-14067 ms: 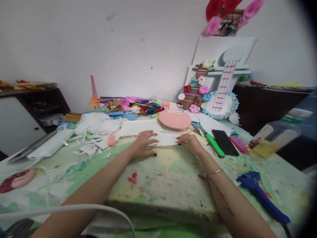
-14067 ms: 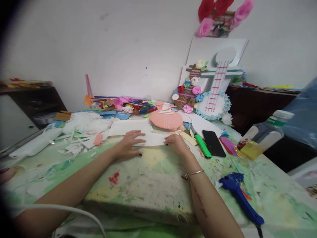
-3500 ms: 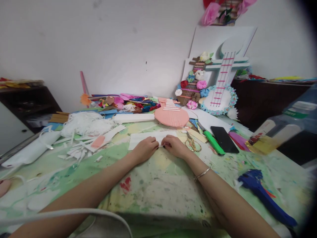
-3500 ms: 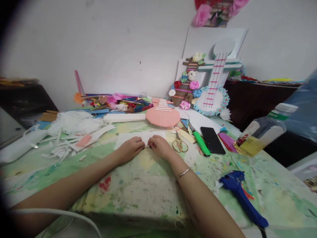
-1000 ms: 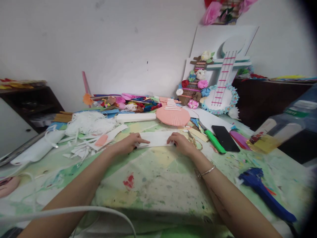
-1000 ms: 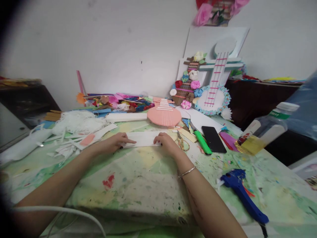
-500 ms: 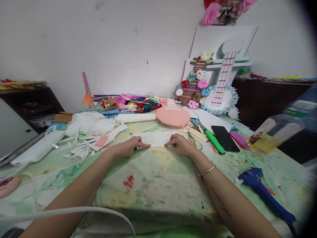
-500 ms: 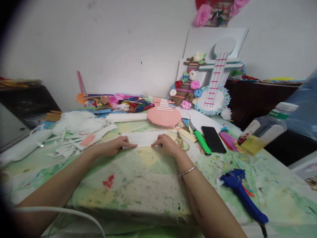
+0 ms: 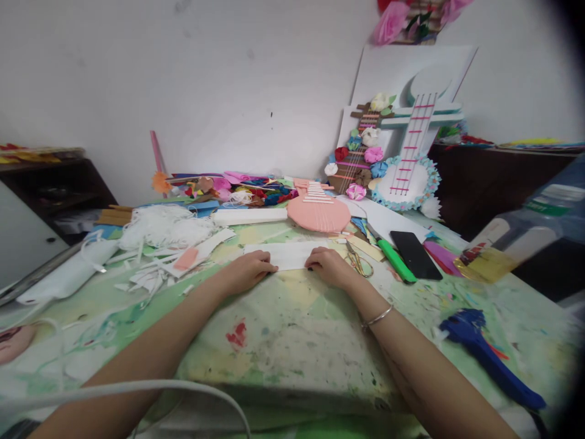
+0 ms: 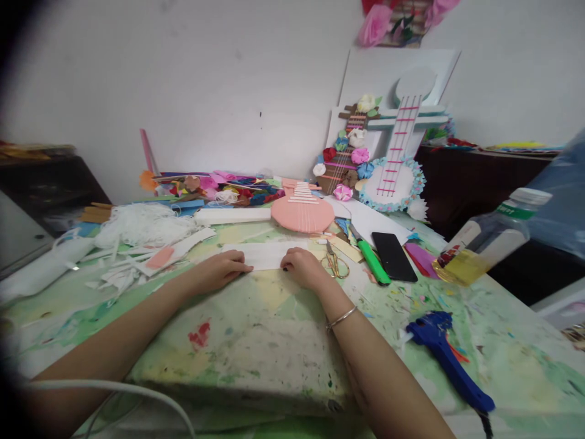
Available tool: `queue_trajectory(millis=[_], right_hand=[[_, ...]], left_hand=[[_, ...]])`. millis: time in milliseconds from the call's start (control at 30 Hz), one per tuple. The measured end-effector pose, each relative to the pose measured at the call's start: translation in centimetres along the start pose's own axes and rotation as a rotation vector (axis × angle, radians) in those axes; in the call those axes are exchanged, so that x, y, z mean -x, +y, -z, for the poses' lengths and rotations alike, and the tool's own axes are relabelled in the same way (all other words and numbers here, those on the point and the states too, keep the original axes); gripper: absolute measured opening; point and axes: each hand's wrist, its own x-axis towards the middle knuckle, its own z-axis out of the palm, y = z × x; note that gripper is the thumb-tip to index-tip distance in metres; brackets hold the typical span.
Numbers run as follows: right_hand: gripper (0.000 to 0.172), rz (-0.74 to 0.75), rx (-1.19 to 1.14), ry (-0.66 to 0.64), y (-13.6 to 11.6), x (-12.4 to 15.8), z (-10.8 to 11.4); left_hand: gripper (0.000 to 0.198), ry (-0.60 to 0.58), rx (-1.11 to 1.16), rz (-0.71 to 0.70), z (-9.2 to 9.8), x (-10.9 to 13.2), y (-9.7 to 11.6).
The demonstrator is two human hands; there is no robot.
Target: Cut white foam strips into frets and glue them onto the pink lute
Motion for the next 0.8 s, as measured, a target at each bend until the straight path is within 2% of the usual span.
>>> queue_trajectory(millis=[233, 367, 500, 800], right_hand=[[0.02, 0.002, 0.054, -0.011, -0.3, 0.0, -0.1], [0.018, -0.019, 0.07, -0.008, -0.2, -0.1, -0.5], [0.019, -0.064, 0.065, -0.012, 0.3, -0.3, -1.0], [0.024, -0.121, 0.047, -0.049, 1.5, -0.9, -1.5]], left_hand=[[0.038, -0.018, -0.112, 0.011, 0.0, 0.0, 0.2], [0.03, 0.045, -0.022, 0.009, -0.5, -0.2, 0.3], [0.031, 0.139, -0.006, 0.02, -1.1, -0.8, 0.7], [0.032, 0.14, -0.203, -0.025, -1.4, -1.4, 1.4]])
